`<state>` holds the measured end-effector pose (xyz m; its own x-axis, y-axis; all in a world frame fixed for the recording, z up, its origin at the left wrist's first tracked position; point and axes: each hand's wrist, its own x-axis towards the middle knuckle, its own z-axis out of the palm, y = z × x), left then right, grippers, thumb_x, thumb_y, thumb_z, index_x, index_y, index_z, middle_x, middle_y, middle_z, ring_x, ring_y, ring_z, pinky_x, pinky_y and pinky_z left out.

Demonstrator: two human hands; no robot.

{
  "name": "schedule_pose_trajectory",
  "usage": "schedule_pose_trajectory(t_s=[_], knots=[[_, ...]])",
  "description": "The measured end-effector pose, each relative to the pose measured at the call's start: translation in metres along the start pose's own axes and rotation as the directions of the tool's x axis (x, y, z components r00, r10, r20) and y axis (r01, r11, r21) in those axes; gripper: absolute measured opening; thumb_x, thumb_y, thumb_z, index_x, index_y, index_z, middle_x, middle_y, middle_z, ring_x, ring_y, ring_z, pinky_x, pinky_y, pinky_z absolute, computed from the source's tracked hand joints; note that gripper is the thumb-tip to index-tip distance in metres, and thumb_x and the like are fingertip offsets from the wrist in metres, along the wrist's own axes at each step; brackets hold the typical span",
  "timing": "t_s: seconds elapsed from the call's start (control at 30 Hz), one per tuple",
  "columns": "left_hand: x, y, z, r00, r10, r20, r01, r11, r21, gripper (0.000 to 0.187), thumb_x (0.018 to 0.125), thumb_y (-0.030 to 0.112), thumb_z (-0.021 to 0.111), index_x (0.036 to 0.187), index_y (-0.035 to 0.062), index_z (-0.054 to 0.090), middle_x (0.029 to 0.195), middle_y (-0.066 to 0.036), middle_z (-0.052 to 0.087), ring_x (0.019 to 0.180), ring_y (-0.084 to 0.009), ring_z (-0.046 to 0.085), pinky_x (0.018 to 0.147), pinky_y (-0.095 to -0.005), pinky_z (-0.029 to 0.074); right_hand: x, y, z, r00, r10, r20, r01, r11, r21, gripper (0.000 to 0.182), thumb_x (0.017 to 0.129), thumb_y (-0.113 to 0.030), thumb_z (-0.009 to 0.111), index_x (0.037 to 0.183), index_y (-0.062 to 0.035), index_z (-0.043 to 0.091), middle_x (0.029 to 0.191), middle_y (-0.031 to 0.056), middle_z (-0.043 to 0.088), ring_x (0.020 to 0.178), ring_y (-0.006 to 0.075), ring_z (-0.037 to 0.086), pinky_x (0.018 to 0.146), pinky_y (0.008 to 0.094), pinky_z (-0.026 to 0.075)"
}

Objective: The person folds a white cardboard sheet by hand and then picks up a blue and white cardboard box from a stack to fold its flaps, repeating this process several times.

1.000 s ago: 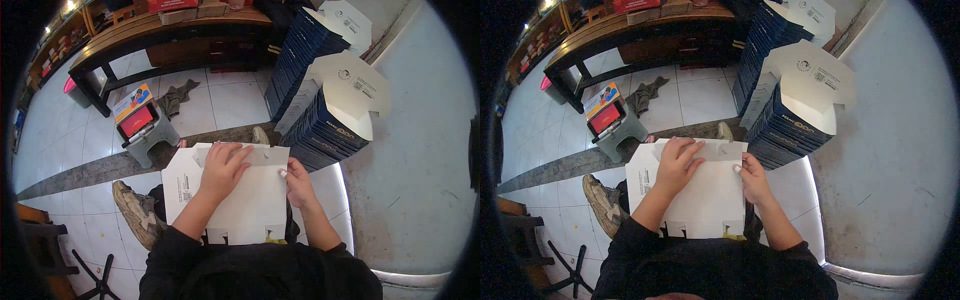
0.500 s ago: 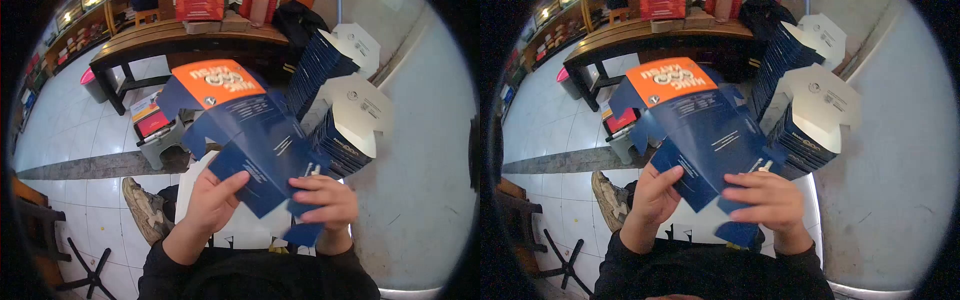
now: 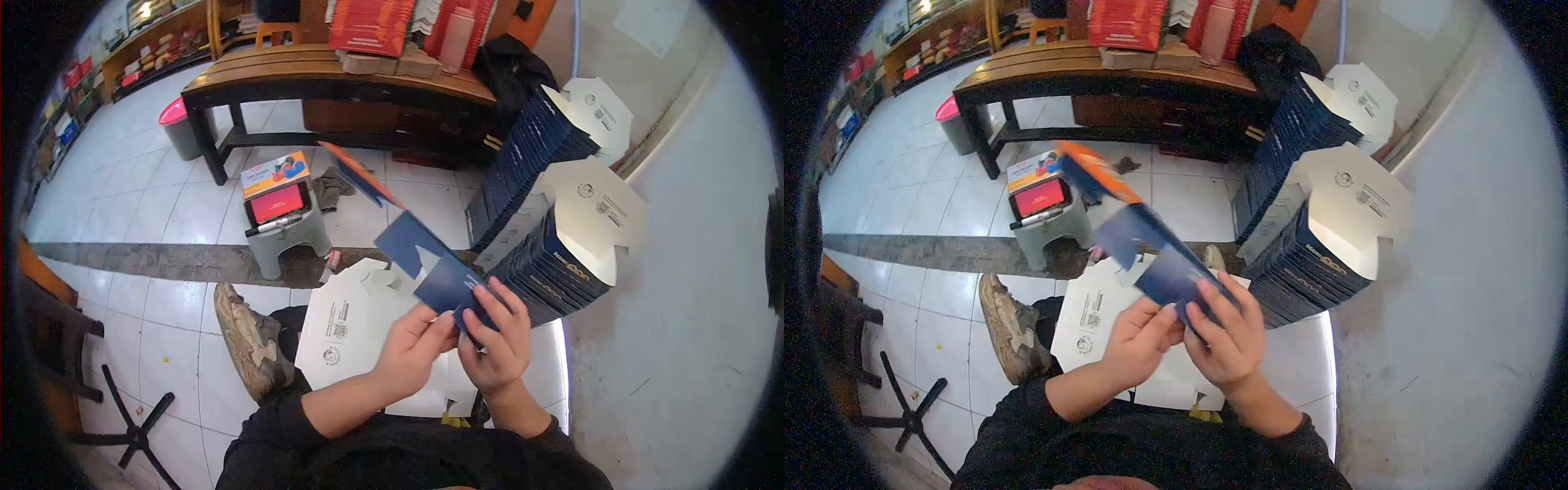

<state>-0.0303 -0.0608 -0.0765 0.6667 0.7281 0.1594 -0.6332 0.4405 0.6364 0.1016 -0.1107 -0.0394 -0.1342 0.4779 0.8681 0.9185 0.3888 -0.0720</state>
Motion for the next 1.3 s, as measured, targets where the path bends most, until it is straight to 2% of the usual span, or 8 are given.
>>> schedule_pose_trajectory(t_s=[0.27, 0.37, 0.43, 0.67, 0.83, 0.9, 1.13, 1.3], knots=[[0.012, 0.024, -0.009, 0.993, -0.048, 0.11, 0.009, 0.945, 0.328, 0.028, 0.099, 0.009, 0.047, 0.126, 0.0013, 0.052, 0.113, -0.009, 0.06, 0.103, -0.0172, 0.058, 0.091, -0.0292, 0.044, -0.029, 0.018, -0.003, 0.915, 0.404, -0.01, -0.285, 0.662, 0.693, 0.029, 0.096, -0.021, 0.045, 0.113, -0.0015, 0.059, 0.129, 0.0307, 0.05, 0.109, 0.0342, 0.059, 0.088, 0.043, 0.049], [0.01, 0.057, -0.005, 0.97, -0.192, 0.15, -0.068, 0.377, 0.924, 0.032, 0.094, 0.005, 0.051, 0.126, 0.003, 0.051, 0.114, -0.021, 0.057, 0.104, -0.0351, 0.058, 0.09, -0.0332, 0.045, -0.016, 0.042, -0.011, 0.981, 0.191, -0.026, -0.163, 0.898, 0.409, 0.046, 0.097, -0.031, 0.049, 0.131, 0.0, 0.048, 0.144, 0.0253, 0.036, 0.121, 0.033, 0.05, 0.096, 0.038, 0.046], [0.008, 0.055, -0.009, 0.975, -0.187, 0.124, -0.05, 0.358, 0.932, 0.033, 0.093, 0.006, 0.053, 0.126, 0.0034, 0.052, 0.111, -0.021, 0.058, 0.101, -0.0366, 0.058, 0.087, -0.0348, 0.046, -0.018, 0.05, -0.013, 0.949, 0.3, 0.095, -0.303, 0.953, 0.02, 0.049, 0.094, -0.03, 0.054, 0.133, -0.001, 0.047, 0.15, 0.0243, 0.025, 0.131, 0.0342, 0.04, 0.105, 0.0396, 0.036], [0.004, 0.039, -0.017, 0.98, 0.089, 0.178, -0.197, 0.322, 0.926, 0.041, 0.09, 0.013, 0.06, 0.13, 0.0054, 0.051, 0.099, -0.022, 0.062, 0.088, -0.0372, 0.062, 0.078, -0.0405, 0.05, -0.003, 0.032, -0.007, 0.854, 0.327, 0.405, -0.462, 0.835, 0.3, 0.033, 0.078, -0.012, 0.068, 0.108, -0.0025, 0.06, 0.145, 0.0257, 0.035, 0.136, 0.0383, 0.034, 0.111, 0.0456, 0.026], [0.002, 0.032, -0.007, 0.986, 0.081, 0.142, -0.162, 0.355, 0.921, 0.041, 0.089, 0.014, 0.062, 0.128, 0.0027, 0.053, 0.1, -0.021, 0.063, 0.091, -0.0375, 0.061, 0.079, -0.041, 0.049, 0.001, 0.029, -0.006, 0.923, 0.381, 0.055, -0.385, 0.905, 0.181, 0.027, 0.078, -0.007, 0.067, 0.103, -0.0015, 0.058, 0.137, 0.0267, 0.042, 0.133, 0.039, 0.039, 0.109, 0.0465, 0.032], [0.0, 0.025, -0.005, 0.984, 0.138, 0.115, -0.16, 0.375, 0.913, 0.041, 0.089, 0.014, 0.062, 0.127, 0.0018, 0.053, 0.099, -0.02, 0.063, 0.09, -0.0372, 0.061, 0.079, -0.0408, 0.049, 0.003, 0.035, -0.016, 0.813, 0.227, 0.536, -0.447, 0.833, 0.325, 0.028, 0.079, -0.009, 0.069, 0.104, -0.0014, 0.058, 0.137, 0.027, 0.04, 0.132, 0.0386, 0.04, 0.107, 0.0478, 0.035], [0.003, 0.044, -0.008, 0.948, -0.016, 0.319, -0.306, 0.232, 0.923, 0.025, 0.088, 0.014, 0.061, 0.109, 0.0005, 0.06, 0.105, -0.018, 0.06, 0.103, -0.0337, 0.058, 0.088, -0.0406, 0.047, -0.009, 0.048, -0.011, 0.786, 0.618, -0.004, -0.474, 0.608, 0.637, 0.048, 0.092, -0.027, 0.058, 0.13, -0.0022, 0.044, 0.141, 0.0211, 0.039, 0.129, 0.0346, 0.042, 0.105, 0.0465, 0.038], [0.006, 0.035, -0.023, 0.853, 0.083, 0.515, -0.518, 0.019, 0.855, 0.02, 0.08, 0.019, 0.068, 0.086, 0.0, 0.063, 0.116, -0.015, 0.058, 0.117, -0.0326, 0.052, 0.101, -0.0446, 0.043, -0.054, 0.082, -0.017, 0.646, 0.724, 0.242, -0.654, 0.361, 0.665, 0.061, 0.088, -0.033, 0.065, 0.134, -0.0019, 0.04, 0.138, 0.0222, 0.042, 0.124, 0.0291, 0.047, 0.101, 0.0453, 0.041]])
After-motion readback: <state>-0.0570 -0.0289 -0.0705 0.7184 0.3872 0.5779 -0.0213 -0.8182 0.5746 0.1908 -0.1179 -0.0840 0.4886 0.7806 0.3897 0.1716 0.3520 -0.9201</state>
